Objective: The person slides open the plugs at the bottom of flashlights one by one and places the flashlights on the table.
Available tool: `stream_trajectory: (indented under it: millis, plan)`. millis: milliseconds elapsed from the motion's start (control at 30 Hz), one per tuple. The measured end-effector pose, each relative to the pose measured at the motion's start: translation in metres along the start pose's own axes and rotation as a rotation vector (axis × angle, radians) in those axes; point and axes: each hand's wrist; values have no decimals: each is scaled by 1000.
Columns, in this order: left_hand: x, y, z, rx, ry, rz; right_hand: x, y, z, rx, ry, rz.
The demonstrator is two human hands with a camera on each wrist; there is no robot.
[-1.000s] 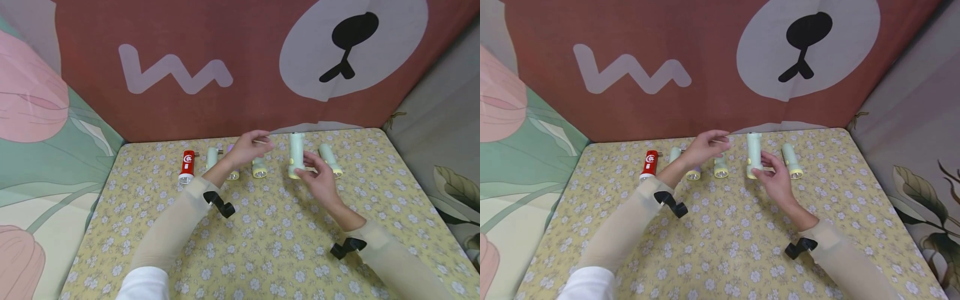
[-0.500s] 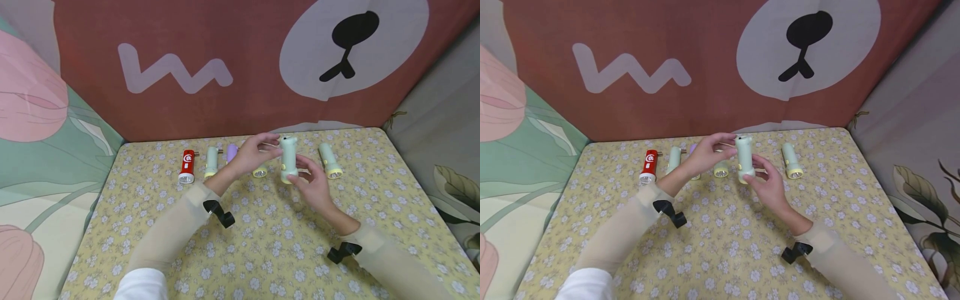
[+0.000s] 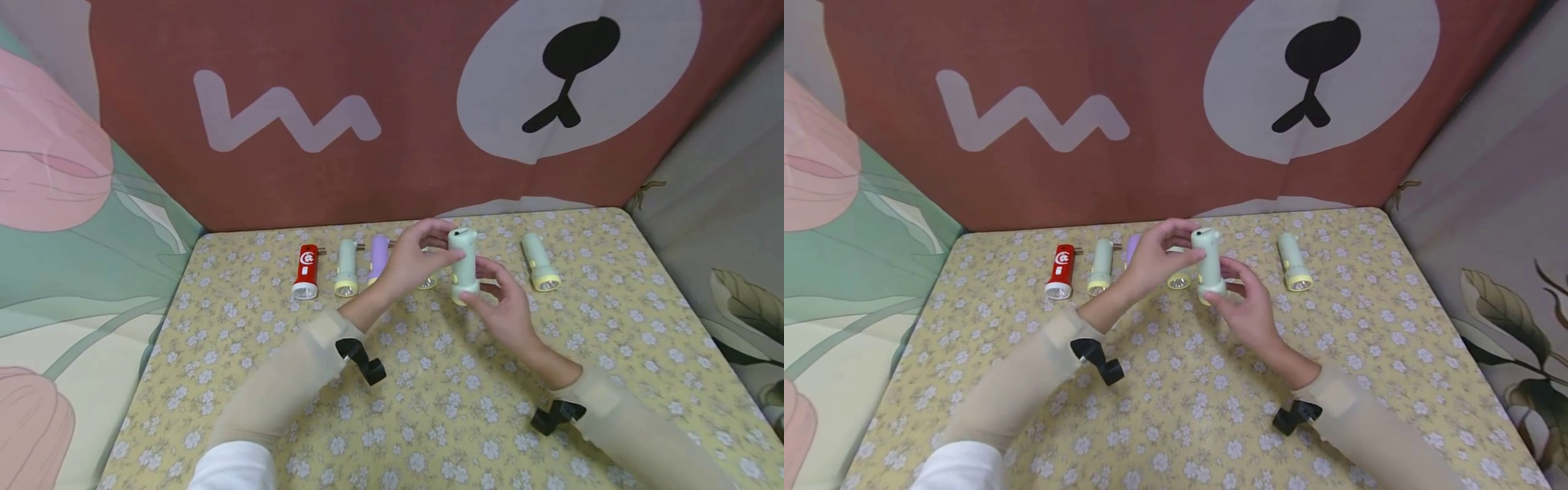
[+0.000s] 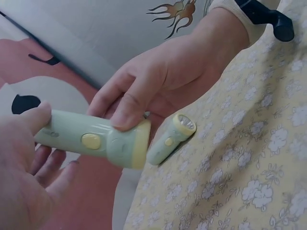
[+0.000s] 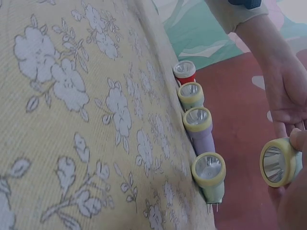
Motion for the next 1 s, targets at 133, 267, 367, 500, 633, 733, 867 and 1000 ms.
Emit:
stream_trajectory:
  millis: [133,267,367,500,633,733,867,1000]
  plan:
    - [-3,3,1,-55,-2,35,-2,1,-3,12,3,-12]
    - [-4,4,3,-64,-9,52,-3,1,-5,19,-8,-18]
    - [-3,4,4,-54,-20,61,-3,0,-6,23,-12,-35]
    - [-2,4,5,-49,-35,63,-3,0,-7,19,-13,-46]
    - [-2,5,6,-44,-45,62,-3,-1,-8,3,-32,-48]
    - [-1,5,8,-37,-47,57,-2,-1,-9,-5,-42,-52]
    - [1,6,10,-34,-37,45,-1,-4,-10,-4,-40,-62]
    - [3,6,11,-45,-18,31,0,-7,-13,-5,-36,-76]
Point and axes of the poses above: each hand's wrist, its own y-axis away from the middle knuckle, its own x-axis out of the back of the hand, z = x × y, and after that the axes turned 10 degrees about z, right-handed
